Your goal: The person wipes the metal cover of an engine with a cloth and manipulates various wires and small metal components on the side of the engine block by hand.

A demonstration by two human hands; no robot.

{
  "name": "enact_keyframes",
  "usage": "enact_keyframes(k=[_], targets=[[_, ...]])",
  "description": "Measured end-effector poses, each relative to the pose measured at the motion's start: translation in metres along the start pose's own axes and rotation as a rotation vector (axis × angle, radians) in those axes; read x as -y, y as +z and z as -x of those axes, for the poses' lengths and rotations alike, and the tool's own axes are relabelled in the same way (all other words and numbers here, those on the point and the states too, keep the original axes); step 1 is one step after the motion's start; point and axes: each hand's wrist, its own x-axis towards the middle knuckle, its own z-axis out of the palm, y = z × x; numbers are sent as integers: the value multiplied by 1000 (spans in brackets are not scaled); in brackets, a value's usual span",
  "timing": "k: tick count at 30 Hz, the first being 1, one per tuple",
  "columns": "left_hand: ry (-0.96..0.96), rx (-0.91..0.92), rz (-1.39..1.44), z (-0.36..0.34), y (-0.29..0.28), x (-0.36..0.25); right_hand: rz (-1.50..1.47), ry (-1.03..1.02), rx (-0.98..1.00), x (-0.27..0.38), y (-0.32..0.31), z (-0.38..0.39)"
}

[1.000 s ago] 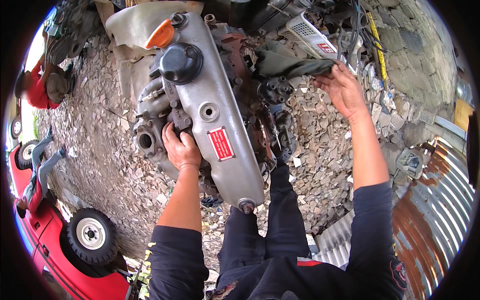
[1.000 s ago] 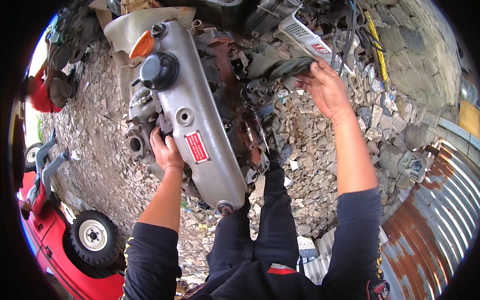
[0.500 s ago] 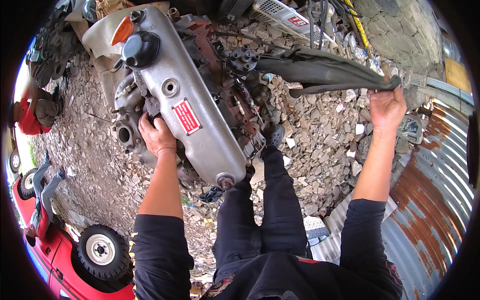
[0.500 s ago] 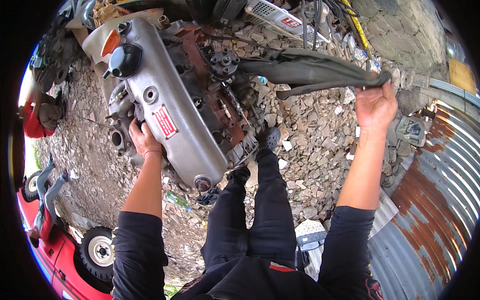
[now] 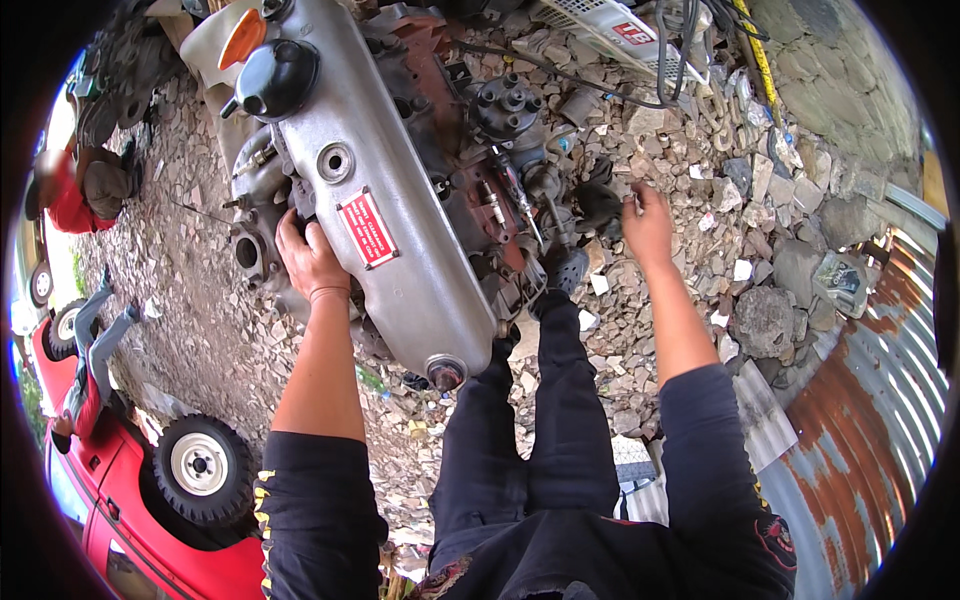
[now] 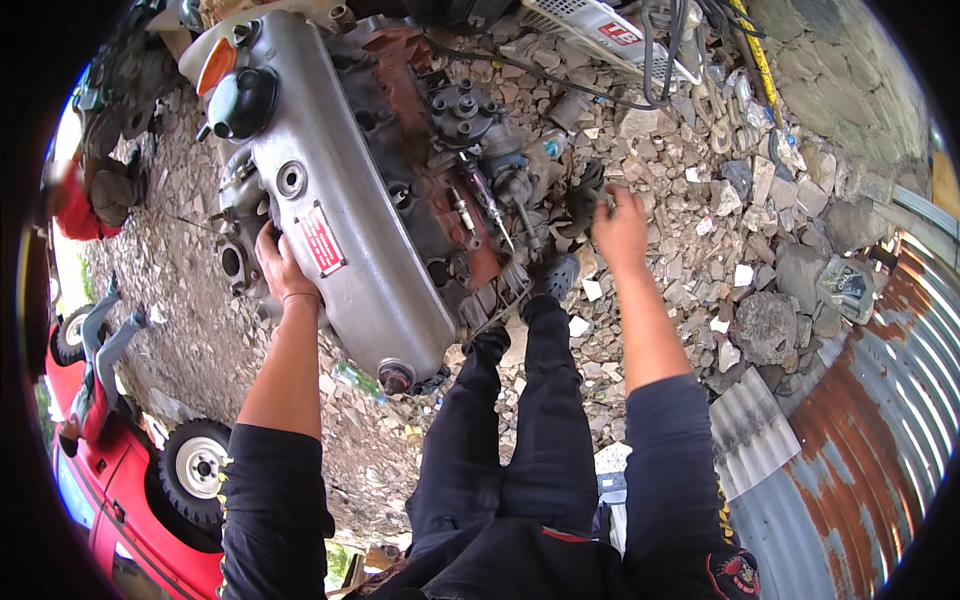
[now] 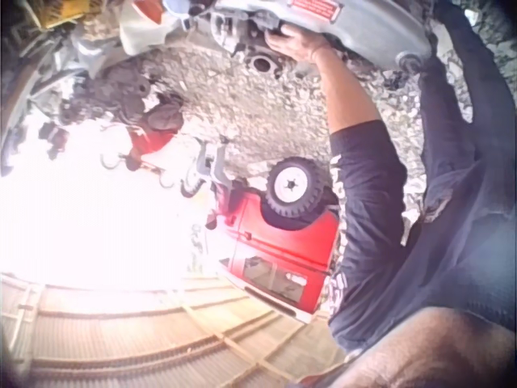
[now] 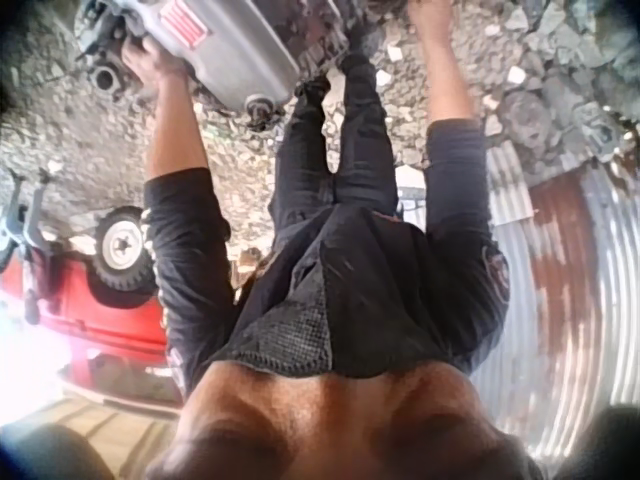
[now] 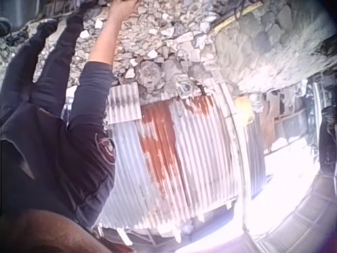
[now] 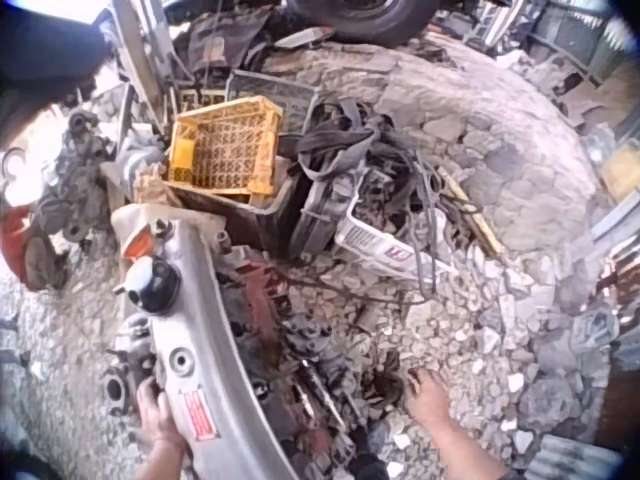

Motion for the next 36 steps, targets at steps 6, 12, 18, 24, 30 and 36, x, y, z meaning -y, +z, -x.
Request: enact_keyframes(k=[6, 12, 18, 24, 30, 36], targets=[[15, 8, 3, 4, 1, 2, 40, -264, 531, 131, 16, 45], [38, 12, 23, 4, 1, -1, 205, -40, 692, 154, 38, 33], [21, 4, 19, 6, 2, -12, 200, -90, 634, 143, 51, 33], [30, 0, 15, 6, -1, -11, -79, -203, 397, 134, 6, 32], [35, 14, -8, 8, -1, -6, -352, -270, 244, 195, -86, -19], [16, 32, 6, 7, -2, -13, 23, -839, 314, 257, -36, -105]])
